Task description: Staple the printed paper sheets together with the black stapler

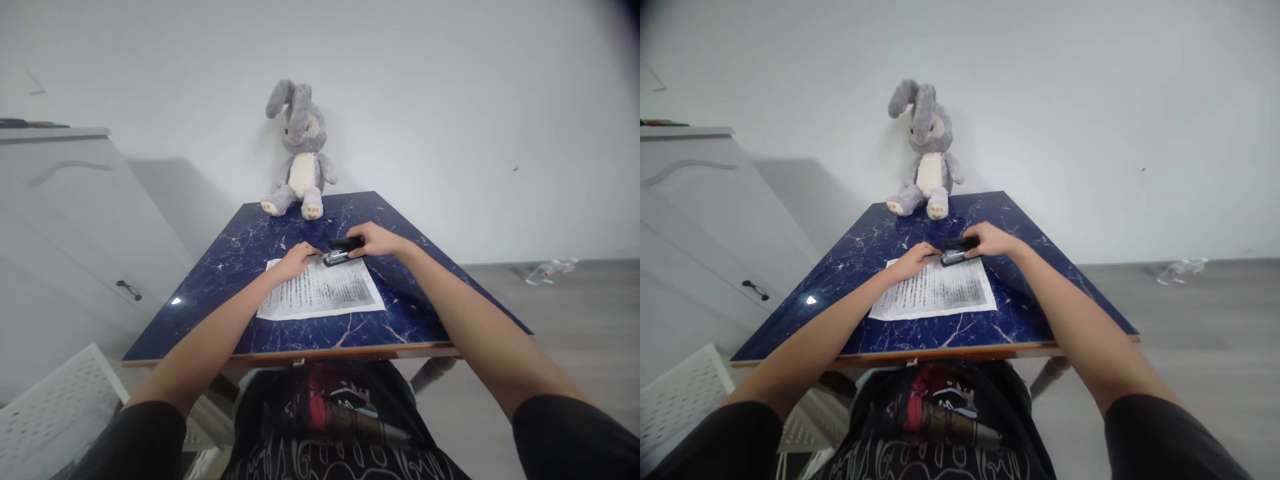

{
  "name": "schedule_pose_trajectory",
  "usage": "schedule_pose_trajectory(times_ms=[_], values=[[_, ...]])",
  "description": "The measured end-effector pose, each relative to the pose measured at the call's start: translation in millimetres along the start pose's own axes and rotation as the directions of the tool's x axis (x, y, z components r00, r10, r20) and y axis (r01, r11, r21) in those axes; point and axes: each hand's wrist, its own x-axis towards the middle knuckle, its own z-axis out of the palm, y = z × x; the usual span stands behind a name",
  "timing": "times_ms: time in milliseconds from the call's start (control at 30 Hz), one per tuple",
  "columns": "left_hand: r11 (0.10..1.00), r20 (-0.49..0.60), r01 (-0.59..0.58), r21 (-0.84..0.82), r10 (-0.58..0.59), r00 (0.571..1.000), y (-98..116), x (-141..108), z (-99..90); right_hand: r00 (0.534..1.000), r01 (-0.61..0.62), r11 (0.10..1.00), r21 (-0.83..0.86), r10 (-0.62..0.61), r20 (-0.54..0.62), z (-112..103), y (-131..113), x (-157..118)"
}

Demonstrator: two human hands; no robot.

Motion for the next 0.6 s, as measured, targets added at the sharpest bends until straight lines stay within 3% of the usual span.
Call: schedule_pose_trajectory(times_ms=[200, 367, 433, 500, 600], values=[[0.998, -0.092, 0.042, -0.054, -0.046, 0.995, -7, 2, 3.1, 0.998, 0.020, 1.000, 0.011, -0.020, 0.061, 32, -13, 11], [0.992, -0.166, 0.049, -0.117, -0.068, 0.984, -4, 1, 1.7, 0.997, 0.035, 0.999, -0.002, -0.035, 0.062, 35, -8, 11], [0.973, -0.199, 0.043, -0.228, -0.090, 0.976, -3, 2, 2.7, 0.995, 0.043, 0.999, 0.029, -0.046, 0.085, 31, -7, 9], [0.904, -0.194, 0.042, -0.425, -0.137, 0.971, -2, 4, 4.3, 0.987, 0.048, 0.992, 0.120, -0.065, 0.146, 26, -6, 6], [0.718, -0.104, 0.090, -0.690, -0.222, 0.969, 1, 6, 6.5, 0.971, 0.021, 0.933, 0.360, -0.104, 0.214, 17, -2, 1]])
